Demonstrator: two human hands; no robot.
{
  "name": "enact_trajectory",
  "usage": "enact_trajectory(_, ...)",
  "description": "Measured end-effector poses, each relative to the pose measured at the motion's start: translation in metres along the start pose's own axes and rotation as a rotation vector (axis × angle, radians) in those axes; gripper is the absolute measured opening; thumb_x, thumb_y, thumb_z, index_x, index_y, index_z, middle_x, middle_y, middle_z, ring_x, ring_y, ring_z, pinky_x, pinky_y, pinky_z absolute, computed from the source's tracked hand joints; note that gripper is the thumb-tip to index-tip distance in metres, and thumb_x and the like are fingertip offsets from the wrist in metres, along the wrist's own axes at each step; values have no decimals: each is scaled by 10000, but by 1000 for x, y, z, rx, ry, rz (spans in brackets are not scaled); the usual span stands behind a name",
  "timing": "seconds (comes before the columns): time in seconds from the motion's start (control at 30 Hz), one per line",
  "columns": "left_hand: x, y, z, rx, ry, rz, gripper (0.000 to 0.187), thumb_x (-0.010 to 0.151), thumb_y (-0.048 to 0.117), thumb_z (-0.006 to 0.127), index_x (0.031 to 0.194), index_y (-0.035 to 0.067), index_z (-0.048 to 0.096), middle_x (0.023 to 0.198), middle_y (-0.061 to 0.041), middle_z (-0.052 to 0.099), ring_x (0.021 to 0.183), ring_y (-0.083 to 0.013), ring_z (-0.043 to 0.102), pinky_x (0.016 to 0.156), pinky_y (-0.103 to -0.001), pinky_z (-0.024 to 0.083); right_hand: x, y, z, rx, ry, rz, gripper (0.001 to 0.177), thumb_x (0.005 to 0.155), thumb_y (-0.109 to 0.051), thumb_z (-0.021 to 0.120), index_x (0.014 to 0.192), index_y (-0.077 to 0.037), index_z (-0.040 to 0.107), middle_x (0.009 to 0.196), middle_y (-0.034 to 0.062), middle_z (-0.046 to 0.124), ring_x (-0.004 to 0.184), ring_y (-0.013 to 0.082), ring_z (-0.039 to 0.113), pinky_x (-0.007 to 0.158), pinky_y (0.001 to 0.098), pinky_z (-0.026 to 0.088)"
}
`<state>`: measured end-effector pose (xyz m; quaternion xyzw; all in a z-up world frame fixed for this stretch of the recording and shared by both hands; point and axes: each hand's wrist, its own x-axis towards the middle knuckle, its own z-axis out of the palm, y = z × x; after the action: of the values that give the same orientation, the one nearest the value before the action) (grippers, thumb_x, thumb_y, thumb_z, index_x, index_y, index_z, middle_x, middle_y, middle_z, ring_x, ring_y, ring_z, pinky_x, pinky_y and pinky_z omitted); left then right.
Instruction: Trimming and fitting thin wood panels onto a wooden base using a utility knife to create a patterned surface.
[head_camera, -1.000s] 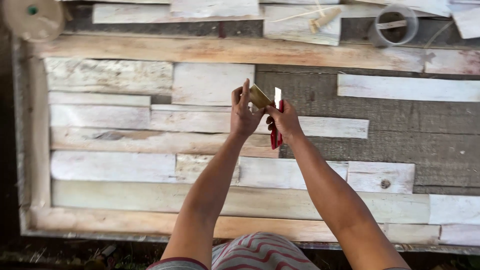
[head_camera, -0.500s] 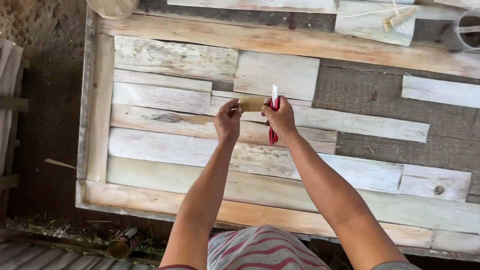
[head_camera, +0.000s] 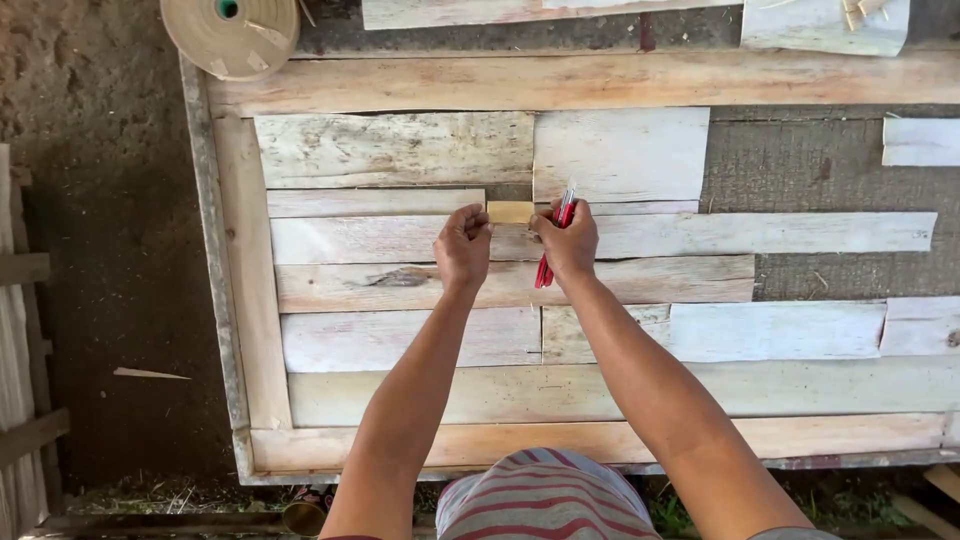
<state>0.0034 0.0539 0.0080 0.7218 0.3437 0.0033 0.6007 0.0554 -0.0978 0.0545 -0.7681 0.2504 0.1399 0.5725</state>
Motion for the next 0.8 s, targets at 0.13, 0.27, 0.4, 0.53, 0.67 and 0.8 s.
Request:
enact_trajectory(0.13, -1, 14, 0, 22, 24, 7, 340, 851, 63, 780, 1175, 163, 758, 969, -10, 788, 826, -91, 748, 798, -263, 600, -1, 0, 3, 19, 13, 19, 334, 764, -81, 810, 1049, -100, 636, 923, 89, 767, 666, 168, 736, 611, 261, 643)
enact_trajectory(0.27, 0, 18, -3, 26, 71, 1, 327, 810, 61, 791, 1110, 187, 769, 907, 20, 782, 802, -98, 760, 781, -256, 604, -1, 2, 5, 94, -46, -50, 329, 788, -48, 800, 1060, -84, 619, 923, 89, 762, 697, 145, 721, 614, 244, 629)
enact_trajectory(0.4, 2, 17, -1, -9, 101, -3, 344, 802, 38, 799, 1120, 163, 764, 898, -2, 779, 778, -103, 753, 770, -269, 610, -10, -19, 6, 53, -39, -109, 292, 805, -62, 796, 1037, -103, 624, 903, 87, 767, 673, 154, 713, 585, 276, 612)
enact_trajectory(0.53, 6, 8, 6, 37, 102, -22, 320, 807, 62, 804, 1101, 181, 768, 887, 20, 782, 760, -95, 758, 743, -260, 611, 27, 27, 7, -57, -17, -134, 297, 790, -106, 801, 1034, -132, 634, 908, 54, 776, 677, 173, 726, 576, 314, 600)
enact_trajectory(0.67, 6, 10, 6, -70, 83, -36, 320, 826, 10, 785, 1119, 134, 757, 933, -32, 788, 808, -125, 769, 780, -274, 615, 25, 24, 7, -118, 6, -105, 303, 787, -137, 801, 1042, -147, 638, 921, 47, 780, 774, 212, 750, 671, 353, 616)
enact_trajectory(0.8, 5, 13, 5, -100, 72, -35, 325, 835, -3, 775, 1138, 110, 745, 959, -53, 788, 835, -140, 772, 804, -286, 614, 25, 24, 7, -201, 15, -103, 306, 794, -192, 811, 1052, -171, 648, 959, 30, 791, 894, 259, 764, 791, 420, 607)
